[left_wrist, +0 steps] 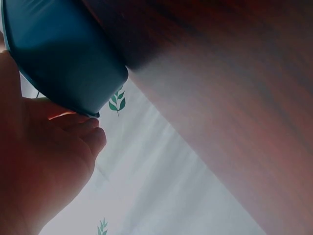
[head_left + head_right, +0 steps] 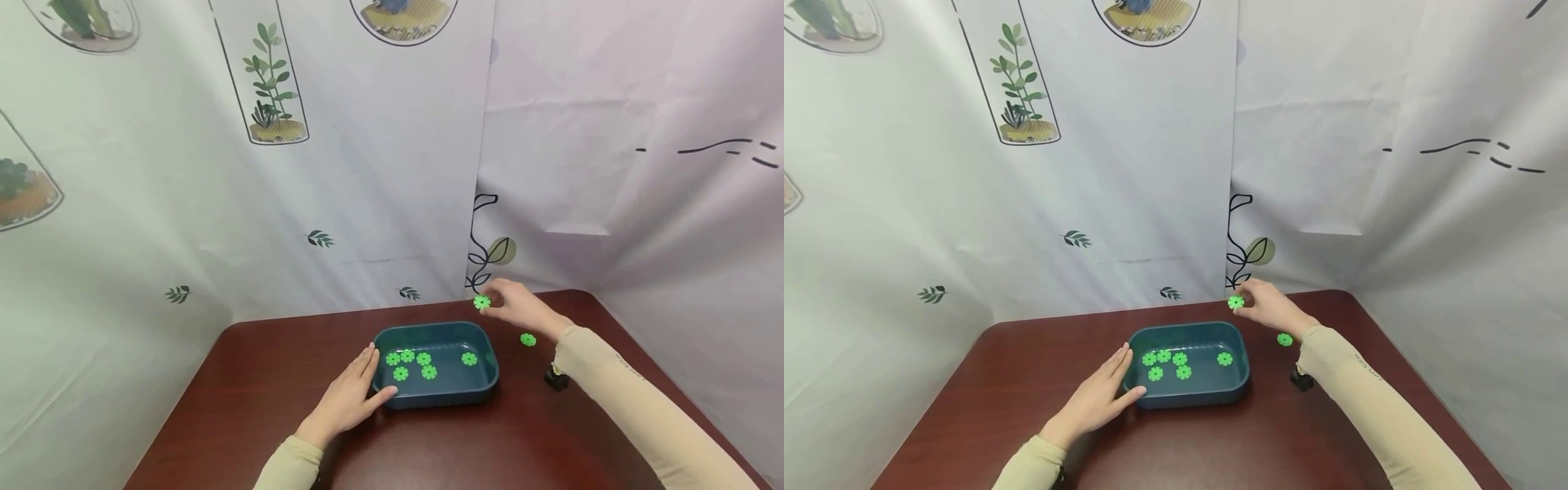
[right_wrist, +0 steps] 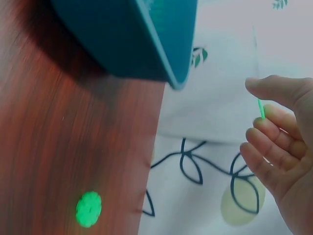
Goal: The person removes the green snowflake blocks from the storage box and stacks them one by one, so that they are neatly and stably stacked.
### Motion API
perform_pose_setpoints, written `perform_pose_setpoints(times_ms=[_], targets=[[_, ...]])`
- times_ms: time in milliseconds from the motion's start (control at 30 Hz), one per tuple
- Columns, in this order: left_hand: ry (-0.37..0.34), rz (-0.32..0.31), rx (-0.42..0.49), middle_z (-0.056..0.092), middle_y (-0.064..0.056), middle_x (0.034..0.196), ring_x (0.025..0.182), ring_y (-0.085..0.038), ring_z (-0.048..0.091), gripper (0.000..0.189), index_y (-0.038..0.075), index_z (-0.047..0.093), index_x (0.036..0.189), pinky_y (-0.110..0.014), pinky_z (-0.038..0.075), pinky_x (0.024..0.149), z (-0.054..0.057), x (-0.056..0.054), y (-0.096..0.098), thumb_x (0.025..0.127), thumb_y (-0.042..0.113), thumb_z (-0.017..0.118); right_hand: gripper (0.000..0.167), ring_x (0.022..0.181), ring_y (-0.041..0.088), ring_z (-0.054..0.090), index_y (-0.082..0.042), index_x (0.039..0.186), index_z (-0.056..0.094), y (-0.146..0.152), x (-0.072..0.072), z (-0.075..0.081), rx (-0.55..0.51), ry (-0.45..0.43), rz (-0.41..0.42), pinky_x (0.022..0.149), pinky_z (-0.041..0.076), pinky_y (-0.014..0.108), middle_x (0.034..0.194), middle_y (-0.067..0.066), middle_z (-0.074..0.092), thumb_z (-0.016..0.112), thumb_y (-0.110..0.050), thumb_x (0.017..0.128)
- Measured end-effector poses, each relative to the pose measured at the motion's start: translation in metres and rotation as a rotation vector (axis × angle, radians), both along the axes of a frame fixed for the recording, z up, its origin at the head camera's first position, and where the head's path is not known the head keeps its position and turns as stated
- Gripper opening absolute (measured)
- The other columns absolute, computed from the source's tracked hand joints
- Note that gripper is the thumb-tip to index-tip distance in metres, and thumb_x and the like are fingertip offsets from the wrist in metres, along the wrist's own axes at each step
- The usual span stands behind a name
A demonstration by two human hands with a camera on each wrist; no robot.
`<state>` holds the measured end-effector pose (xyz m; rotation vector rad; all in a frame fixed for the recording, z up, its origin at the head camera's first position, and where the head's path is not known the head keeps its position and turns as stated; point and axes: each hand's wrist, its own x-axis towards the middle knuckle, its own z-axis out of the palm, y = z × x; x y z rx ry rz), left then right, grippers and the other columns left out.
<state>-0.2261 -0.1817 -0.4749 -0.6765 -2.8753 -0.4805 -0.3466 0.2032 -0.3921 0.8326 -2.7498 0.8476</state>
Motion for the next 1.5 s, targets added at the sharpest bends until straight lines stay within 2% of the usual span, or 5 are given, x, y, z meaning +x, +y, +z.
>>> perform_pose_setpoints(times_ms=[333,733,1033,1333,1500], targets=[[0.000,0.012,-0.005,0.027,-0.015,0.163,0.149,-0.029,0.028,0.094,-0.001,0.034,0.155,-0.046,0.032,0.116,-0.002,-0.002,0.000,0.096,0.071,0.043,0.040,0.100,0.030,0.061,0.001,0.122,0.066,0.040,0.000,-0.008,-0.075,-0.020,-0.115,0.087,0.052,0.051,0.110,0.013,0.065,0.077,-0.021,0.091],[-0.012,0.001,0.004,0.026,-0.016,0.164,0.149,-0.031,0.028,0.094,-0.002,0.033,0.156,-0.049,0.032,0.116,-0.001,-0.003,0.002,0.096,0.070,0.045,0.043,0.096,0.031,0.061,0.006,0.119,0.065,0.074,0.003,-0.049,-0.121,-0.090,-0.244,0.082,0.052,0.048,0.105,0.018,0.065,0.076,-0.026,0.092],[-0.020,0.010,0.004,0.025,-0.014,0.164,0.150,-0.030,0.027,0.093,0.000,0.031,0.157,-0.047,0.031,0.116,0.000,-0.002,-0.001,0.096,0.070,0.046,0.039,0.087,0.023,0.060,0.008,0.115,0.066,0.080,0.006,-0.079,-0.120,-0.143,-0.248,0.072,0.050,0.037,0.101,0.014,0.064,0.076,-0.021,0.090],[-0.020,0.009,0.011,0.025,-0.015,0.164,0.150,-0.030,0.027,0.092,0.000,0.031,0.156,-0.048,0.031,0.116,0.000,-0.002,0.001,0.097,0.068,0.048,0.040,0.089,0.025,0.061,0.008,0.117,0.064,0.083,0.010,-0.088,-0.116,-0.235,-0.243,0.076,0.051,0.041,0.102,0.014,0.066,0.075,-0.020,0.090],[-0.014,0.011,0.004,0.026,-0.015,0.164,0.150,-0.030,0.028,0.092,-0.001,0.032,0.156,-0.048,0.033,0.116,-0.001,-0.004,0.002,0.097,0.068,0.048,0.038,0.091,0.027,0.061,0.008,0.117,0.065,0.085,0.009,-0.091,-0.105,-0.228,-0.242,0.077,0.051,0.042,0.102,0.015,0.066,0.076,-0.017,0.090]])
